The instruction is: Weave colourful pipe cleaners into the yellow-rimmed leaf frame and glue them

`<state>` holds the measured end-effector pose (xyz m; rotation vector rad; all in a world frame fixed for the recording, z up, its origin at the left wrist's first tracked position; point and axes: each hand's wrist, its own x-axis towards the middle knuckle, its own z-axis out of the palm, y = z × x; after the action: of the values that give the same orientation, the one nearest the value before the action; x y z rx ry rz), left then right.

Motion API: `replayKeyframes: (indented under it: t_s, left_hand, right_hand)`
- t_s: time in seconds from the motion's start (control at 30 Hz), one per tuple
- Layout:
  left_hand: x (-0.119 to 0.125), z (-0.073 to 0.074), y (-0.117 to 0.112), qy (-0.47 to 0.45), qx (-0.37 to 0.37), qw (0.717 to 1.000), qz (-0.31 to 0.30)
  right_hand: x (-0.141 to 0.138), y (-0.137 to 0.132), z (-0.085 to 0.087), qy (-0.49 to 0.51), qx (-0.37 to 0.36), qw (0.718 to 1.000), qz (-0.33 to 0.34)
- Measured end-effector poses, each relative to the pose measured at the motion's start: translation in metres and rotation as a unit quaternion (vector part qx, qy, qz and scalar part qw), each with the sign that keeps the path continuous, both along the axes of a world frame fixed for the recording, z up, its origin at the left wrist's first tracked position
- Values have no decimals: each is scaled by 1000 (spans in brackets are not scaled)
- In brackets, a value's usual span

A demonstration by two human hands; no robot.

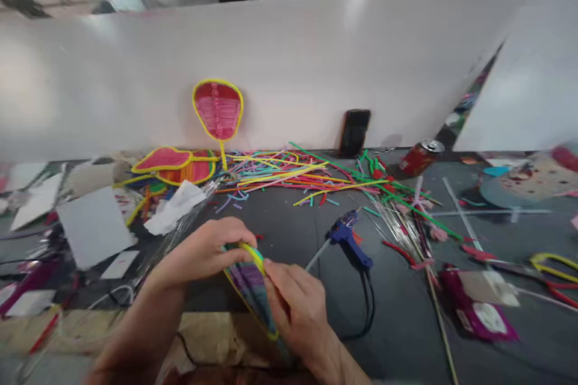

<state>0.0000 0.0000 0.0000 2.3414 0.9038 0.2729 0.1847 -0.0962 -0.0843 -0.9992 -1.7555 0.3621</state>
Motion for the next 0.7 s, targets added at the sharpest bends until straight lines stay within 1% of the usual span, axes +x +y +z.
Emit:
replayKeyframes:
  t_s: [0.2, 0.33, 0.5, 0.6, 0.7]
  left_hand:
    - [-2, 0, -2, -10, 7, 1000, -15]
    - [-1, 0, 0, -22, 6, 999, -28]
    - [-1, -1, 2, -39, 9, 999, -28]
    - [-1, -2, 3, -39, 10, 999, -23]
    - [0, -1, 4, -36, 8, 999, -29]
  right_hand:
    - [1, 0, 7, 35, -49, 997, -40]
    - [-1, 2, 10, 48, -63, 996, -48]
    - [-1, 0, 9, 50, -62, 996, -42]
    - [-1, -2, 7, 24, -51, 998, -36]
    - [-1, -1, 5, -4, -30, 999, -45]
